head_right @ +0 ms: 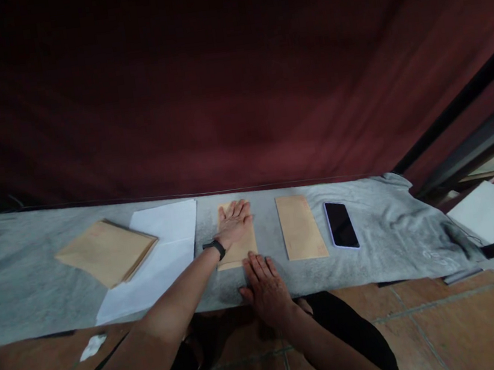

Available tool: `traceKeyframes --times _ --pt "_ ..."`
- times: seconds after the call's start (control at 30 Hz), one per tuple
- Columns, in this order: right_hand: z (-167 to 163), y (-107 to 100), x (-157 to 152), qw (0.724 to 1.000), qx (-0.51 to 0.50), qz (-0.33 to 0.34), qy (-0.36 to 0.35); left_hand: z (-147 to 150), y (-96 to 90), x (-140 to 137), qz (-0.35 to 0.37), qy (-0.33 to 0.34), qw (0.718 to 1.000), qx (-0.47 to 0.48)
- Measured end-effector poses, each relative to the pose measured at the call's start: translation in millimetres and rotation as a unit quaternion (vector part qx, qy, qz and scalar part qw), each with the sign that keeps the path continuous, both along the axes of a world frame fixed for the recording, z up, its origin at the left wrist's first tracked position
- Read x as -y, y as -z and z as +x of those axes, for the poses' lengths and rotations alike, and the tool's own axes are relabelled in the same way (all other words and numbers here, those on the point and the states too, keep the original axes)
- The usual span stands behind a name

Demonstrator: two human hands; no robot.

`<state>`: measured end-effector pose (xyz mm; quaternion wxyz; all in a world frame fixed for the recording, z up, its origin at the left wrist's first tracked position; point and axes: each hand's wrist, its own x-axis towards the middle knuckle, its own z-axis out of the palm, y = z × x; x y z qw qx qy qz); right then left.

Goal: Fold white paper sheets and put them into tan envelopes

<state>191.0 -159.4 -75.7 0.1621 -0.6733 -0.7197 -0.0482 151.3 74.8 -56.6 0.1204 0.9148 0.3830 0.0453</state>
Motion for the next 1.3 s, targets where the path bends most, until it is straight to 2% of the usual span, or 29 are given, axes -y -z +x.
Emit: traceKeyframes --times 0.2,0.43,0.6,0.77,0.9,1.07,1.2,1.3 --pt "3 1 -2 1.000 0.008 -0.027 0.003 -18 -1.1 18 -0.050 0.038 0.998 -0.029" --pt "-1 4 -1 0.998 0.008 -0.060 0.020 -67 -12.6 66 -0.099 0.099 0.989 -0.058" --pt "-3 0 -2 0.993 -0.003 -0.113 0.029 -103 -18.2 111 -0.082 0.121 0.988 -0.055" --pt "4 0 -3 0.991 -0.006 -0.137 0.012 -123 -4.7 141 -0.001 0.107 0.994 -0.037" --pt "7 4 1 0.993 -0.004 -0.115 0.019 -128 6.1 148 0.057 0.090 0.994 -0.028" --pt "7 6 8 0.997 -0.003 -0.074 0.039 -143 11.2 147 0.083 0.068 0.994 -0.029" --pt "7 6 11 0.997 -0.009 -0.062 0.051 -147 5.4 149 0.084 0.050 0.994 -0.038" --pt "5 7 11 0.997 -0.013 -0.054 0.056 -131 -3.1 149 0.084 0.024 0.996 -0.021"
